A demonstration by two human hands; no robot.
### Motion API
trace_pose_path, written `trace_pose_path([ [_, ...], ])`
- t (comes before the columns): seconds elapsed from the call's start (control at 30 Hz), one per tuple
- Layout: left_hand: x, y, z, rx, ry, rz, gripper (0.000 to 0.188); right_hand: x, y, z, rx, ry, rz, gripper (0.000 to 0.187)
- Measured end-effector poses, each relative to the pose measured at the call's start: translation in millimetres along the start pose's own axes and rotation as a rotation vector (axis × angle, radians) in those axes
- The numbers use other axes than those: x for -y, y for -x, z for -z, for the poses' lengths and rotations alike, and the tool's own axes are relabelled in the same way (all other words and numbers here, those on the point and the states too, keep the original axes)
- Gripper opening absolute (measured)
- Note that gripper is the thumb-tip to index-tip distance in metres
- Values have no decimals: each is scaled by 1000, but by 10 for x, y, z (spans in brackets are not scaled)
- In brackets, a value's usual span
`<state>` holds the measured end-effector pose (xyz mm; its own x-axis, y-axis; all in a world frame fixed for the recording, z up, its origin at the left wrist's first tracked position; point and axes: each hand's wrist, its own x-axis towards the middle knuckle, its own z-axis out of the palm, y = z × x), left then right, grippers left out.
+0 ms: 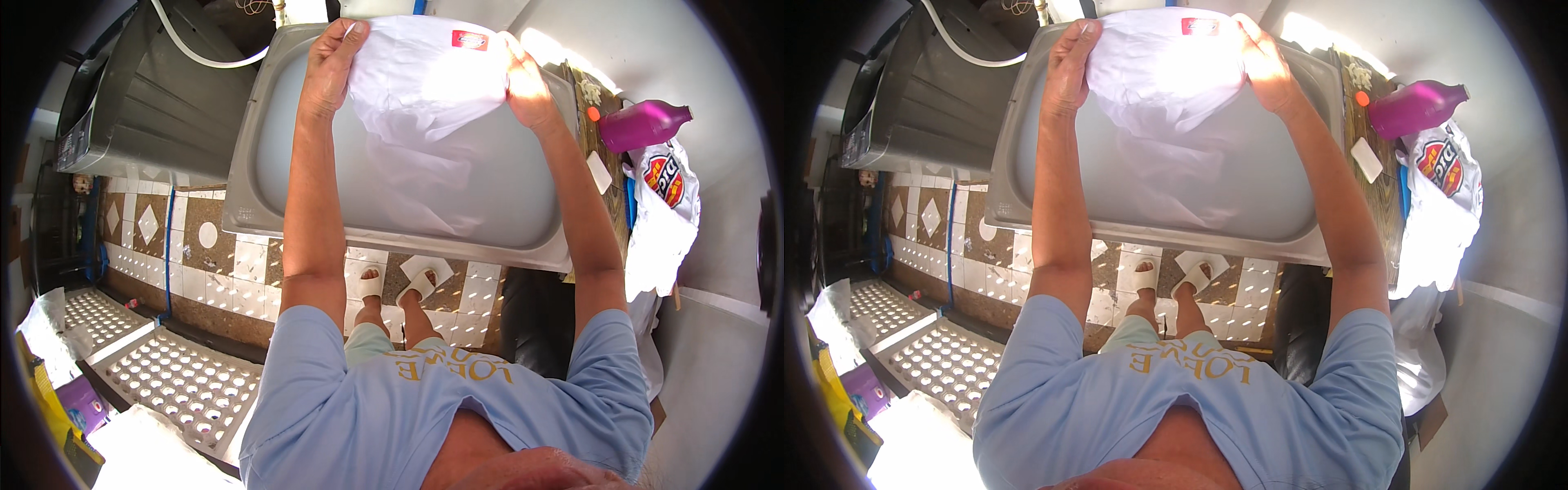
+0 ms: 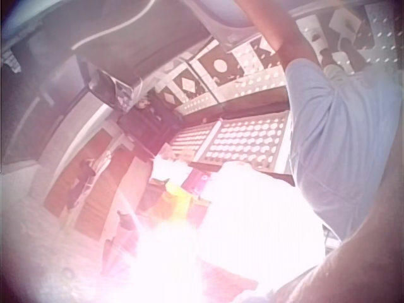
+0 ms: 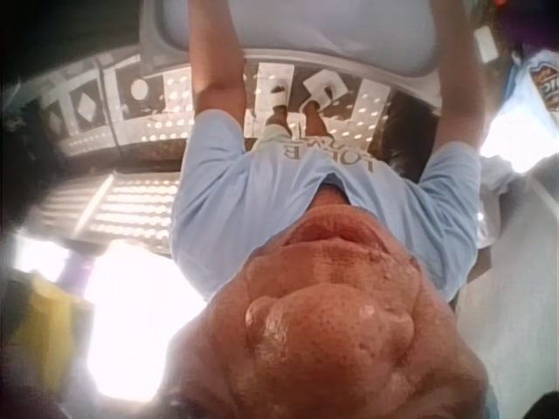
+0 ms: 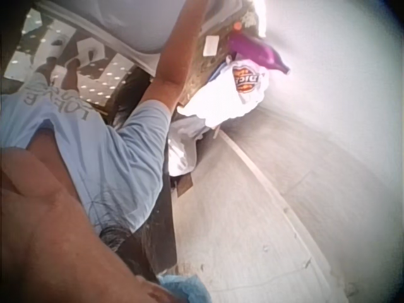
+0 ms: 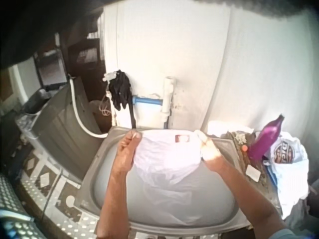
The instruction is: The person hand-washes white garments in a basin of soapy water, wrings them out, and places them into a top-loading washing machine.
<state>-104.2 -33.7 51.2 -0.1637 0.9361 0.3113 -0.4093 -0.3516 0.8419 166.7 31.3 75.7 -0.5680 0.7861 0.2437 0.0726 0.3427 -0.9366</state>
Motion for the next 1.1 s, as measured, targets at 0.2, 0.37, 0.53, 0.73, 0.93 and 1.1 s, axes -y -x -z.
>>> trace_pose_path([
  [0.2,-83,60,-79,109,0,135,15,242,184,-60,-201,-112,-126,26],
  [0.37,-96,74,-239,407,395,266,20,295,470,379,-134,219,142,20],
  [0.53,746,378,-764,8,678,584,35,44,384,607,68,496,212,34],
  [0.73,1041,738,-1230,50,534,670,35,-84,433,526,116,383,-265,32],
  [0.93,1033,820,-1285,65,446,701,36,-29,807,572,-419,473,-309,34],
  [1.1,1030,805,-1335,73,407,724,37,-194,1585,1222,-654,1148,-162,43],
])
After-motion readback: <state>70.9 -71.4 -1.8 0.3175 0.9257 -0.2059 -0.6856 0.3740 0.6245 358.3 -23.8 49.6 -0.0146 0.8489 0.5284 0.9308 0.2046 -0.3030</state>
